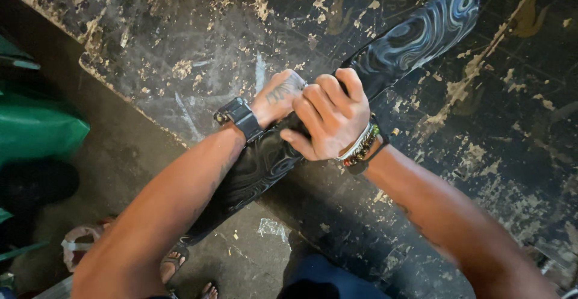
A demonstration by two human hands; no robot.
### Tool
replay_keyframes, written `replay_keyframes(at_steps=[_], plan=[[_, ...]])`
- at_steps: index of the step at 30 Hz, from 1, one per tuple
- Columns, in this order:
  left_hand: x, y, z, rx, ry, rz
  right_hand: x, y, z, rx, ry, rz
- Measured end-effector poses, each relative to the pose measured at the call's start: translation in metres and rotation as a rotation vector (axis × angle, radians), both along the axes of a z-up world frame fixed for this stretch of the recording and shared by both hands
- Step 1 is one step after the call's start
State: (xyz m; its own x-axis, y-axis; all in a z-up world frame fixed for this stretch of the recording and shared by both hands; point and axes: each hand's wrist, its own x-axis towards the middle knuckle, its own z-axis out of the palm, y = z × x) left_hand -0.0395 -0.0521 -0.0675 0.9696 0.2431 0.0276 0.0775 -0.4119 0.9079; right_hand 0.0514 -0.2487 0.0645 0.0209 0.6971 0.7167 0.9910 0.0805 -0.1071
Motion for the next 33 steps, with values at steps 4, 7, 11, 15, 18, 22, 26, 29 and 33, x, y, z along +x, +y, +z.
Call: replay_keyframes(at_steps=[4, 7, 11, 15, 18, 22, 26, 29, 33], plan=[[0.009, 0.002, 0.006, 0.235, 0.168, -0.095, 0.004, 0.003, 0.009, 0.035, 0.012, 0.027], [0.009, 0.004, 0.0, 0.312, 0.173, -0.191, 0.004, 0.003, 0.009, 0.01, 0.041, 0.036], [0.015, 0.006, -0.019, 0.654, -0.199, -0.391, 0.006, 0.001, 0.011, 0.027, 0.019, 0.025], [0.022, 0.008, -0.047, 0.803, -0.278, -0.448, 0.009, -0.001, 0.011, 0.06, 0.022, 0.015], [0.028, 0.011, -0.059, 0.673, -0.119, -0.523, 0.01, 0.0, 0.009, 0.04, 0.009, -0.001], [0.043, -0.001, -0.052, 0.592, -0.107, -0.518, 0.014, -0.005, 0.005, -0.016, 0.005, -0.026], [0.035, -0.008, 0.011, 0.381, 0.014, -0.287, 0.023, -0.011, 0.009, -0.131, -0.004, -0.048], [0.002, -0.014, 0.085, -0.114, 0.101, 0.127, 0.031, -0.011, 0.012, -0.184, -0.014, -0.08], [-0.047, -0.062, 0.159, 0.002, -0.038, -0.009, 0.025, -0.015, 0.007, -0.172, 0.013, -0.057]])
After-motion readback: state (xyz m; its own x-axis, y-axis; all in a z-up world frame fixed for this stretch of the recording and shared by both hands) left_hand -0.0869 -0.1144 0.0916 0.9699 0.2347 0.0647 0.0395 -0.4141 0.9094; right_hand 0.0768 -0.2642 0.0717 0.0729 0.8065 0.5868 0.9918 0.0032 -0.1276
